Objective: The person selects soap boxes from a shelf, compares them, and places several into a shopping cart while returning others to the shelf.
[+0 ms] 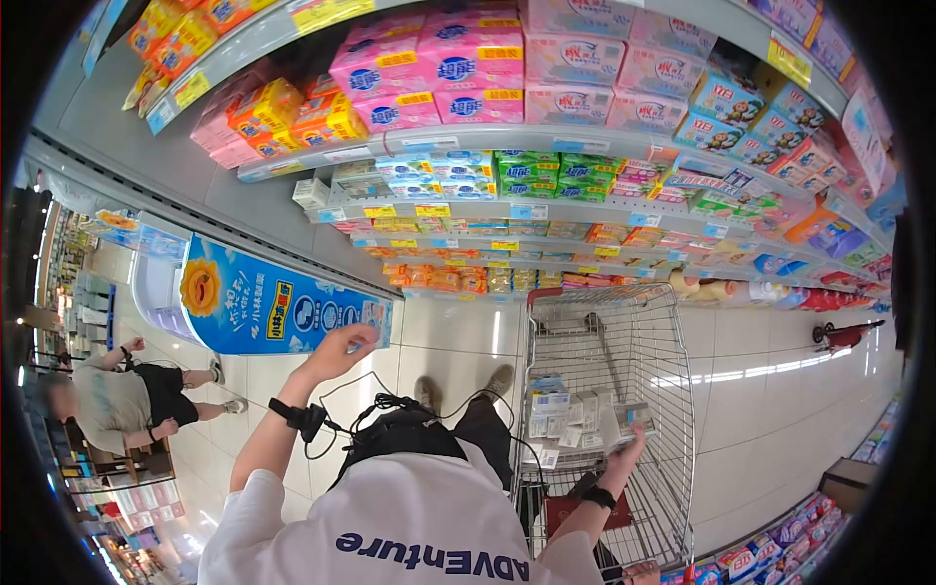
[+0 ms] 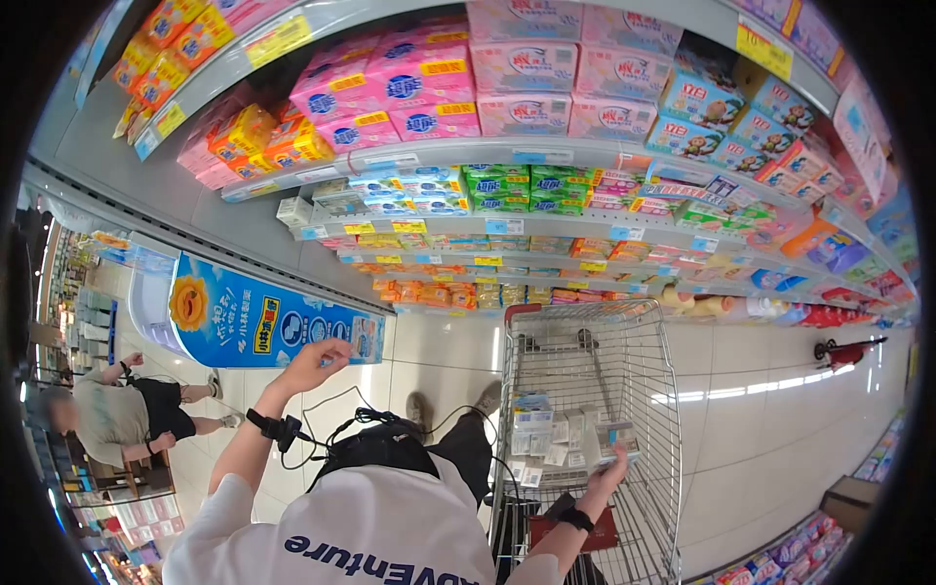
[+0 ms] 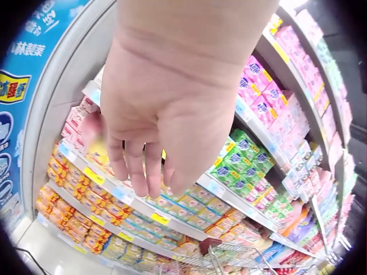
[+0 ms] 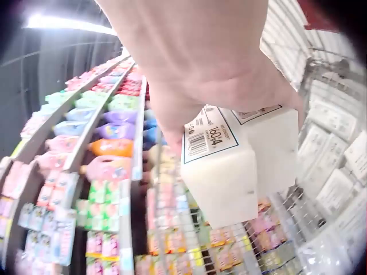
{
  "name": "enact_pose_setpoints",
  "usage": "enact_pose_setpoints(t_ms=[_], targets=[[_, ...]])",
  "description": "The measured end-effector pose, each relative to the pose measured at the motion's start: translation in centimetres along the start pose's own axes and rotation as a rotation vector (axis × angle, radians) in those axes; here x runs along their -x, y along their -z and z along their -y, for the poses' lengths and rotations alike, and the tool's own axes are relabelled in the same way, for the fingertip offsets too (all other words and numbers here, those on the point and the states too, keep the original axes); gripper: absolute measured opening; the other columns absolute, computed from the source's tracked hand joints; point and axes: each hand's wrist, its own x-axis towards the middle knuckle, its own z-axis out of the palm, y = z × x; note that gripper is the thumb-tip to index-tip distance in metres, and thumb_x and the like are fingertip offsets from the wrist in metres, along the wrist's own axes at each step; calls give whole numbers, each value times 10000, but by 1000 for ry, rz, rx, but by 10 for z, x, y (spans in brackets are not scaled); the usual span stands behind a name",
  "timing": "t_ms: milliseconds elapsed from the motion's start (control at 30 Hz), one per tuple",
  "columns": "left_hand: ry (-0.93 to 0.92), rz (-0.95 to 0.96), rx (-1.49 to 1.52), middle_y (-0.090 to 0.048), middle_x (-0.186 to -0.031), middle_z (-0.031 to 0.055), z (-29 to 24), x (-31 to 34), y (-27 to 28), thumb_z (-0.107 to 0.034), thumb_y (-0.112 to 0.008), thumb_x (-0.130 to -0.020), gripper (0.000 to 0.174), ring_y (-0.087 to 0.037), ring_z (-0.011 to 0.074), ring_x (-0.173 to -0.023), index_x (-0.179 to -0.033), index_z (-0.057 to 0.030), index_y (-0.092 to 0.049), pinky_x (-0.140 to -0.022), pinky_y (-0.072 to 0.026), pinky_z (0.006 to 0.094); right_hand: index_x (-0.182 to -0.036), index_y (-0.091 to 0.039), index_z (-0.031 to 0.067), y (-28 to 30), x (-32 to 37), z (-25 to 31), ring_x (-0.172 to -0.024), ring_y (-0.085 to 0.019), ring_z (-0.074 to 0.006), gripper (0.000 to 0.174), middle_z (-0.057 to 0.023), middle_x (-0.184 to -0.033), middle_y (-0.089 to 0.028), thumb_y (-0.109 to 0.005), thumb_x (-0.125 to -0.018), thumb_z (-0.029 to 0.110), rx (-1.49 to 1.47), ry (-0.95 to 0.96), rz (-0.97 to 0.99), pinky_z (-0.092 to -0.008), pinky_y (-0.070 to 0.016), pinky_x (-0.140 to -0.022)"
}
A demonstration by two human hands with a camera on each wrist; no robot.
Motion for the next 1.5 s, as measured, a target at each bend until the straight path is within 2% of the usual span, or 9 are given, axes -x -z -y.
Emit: enact_pose_setpoints(t_ms=[67,200,467,567,833,1100,1267,1300,1500], targets=[[-84,43,33,-681,-1063,79,-20,-4,1,-124,-658,-922,293,-655,177,-969,-1199,-37,-618,-912,-505,323,-1428,-311,64,-55,63,35,-1209,-487,-278,855,-151,-1343,-453,-743,-706,216,64,100,46,-415,-423,-1014],[-170,144,123,-667,-1114,91,-61,-6,1,-147,-661,-928,386,-640,182,-1020,-1290,-62,-558,-935,-498,340,-1405,-359,60,-148,160,62,-1204,-506,-283,798,-137,-1309,-492,-708,-694,159,135,208,341,-391,-428,-1014],[-242,387,553,-254,-1543,183,-112,69,6,-169,-825,-737,1158,-321,288,-1420,-1563,-110,-16,-1131,-333,441,-1467,-291,81,-325,348,-25,-1247,-500,-260,853,-118,-1335,-505,-670,-704,108,163,-38,946,-387,-404,-1066],[-460,25,362,-221,-1571,225,-92,98,40,-224,-908,-634,1328,-285,327,-1447,-1559,-70,32,-1117,-351,441,-1540,-113,111,-365,402,-66,-1333,-420,-261,986,-128,-1445,-397,-686,-738,134,188,-79,1083,-394,-362,-1102],[-420,-65,661,-377,-1466,168,5,163,85,-156,-850,-580,1203,-387,309,-1374,-1534,-43,-126,-1127,-327,442,-1539,180,129,-396,509,-122,-1418,-293,-296,1273,-185,-1545,-194,-788,-713,152,423,195,1448,-421,-259,-1159],[-447,-52,965,-189,-1580,132,32,180,116,-210,-907,-612,1351,-212,266,-1462,-1557,-87,49,-1183,-203,446,-1559,-75,38,-405,511,-128,-1414,-315,-326,1271,-205,-1507,-306,-875,-596,256,821,807,1476,-405,-256,-1151],[-561,-14,72,-270,-1530,211,3,149,156,-188,-928,-539,1309,-262,344,-1443,-1549,-52,-106,-1176,-240,406,-1535,-153,21,-424,501,-100,-1192,-460,-390,1231,-224,-1302,-426,-849,-548,259,1133,1076,1573,-446,-388,-1003],[-566,-12,73,-270,-1530,211,-4,142,153,-188,-928,-539,1309,-262,344,-1443,-1549,-52,-106,-1176,-240,406,-1525,-180,20,-429,495,-96,-1045,-521,-396,1208,-210,-1167,-477,-832,-533,245,1192,1193,1623,-466,-447,-900],[-597,-119,189,-358,-1466,146,-7,78,124,-179,-948,-491,1275,-380,281,-1367,-1505,-42,-187,-1140,-315,389,-1514,-209,12,-478,452,-65,-1068,-524,-390,1172,-206,-1189,-484,-810,-550,297,1500,1221,1717,-460,-445,-909]])
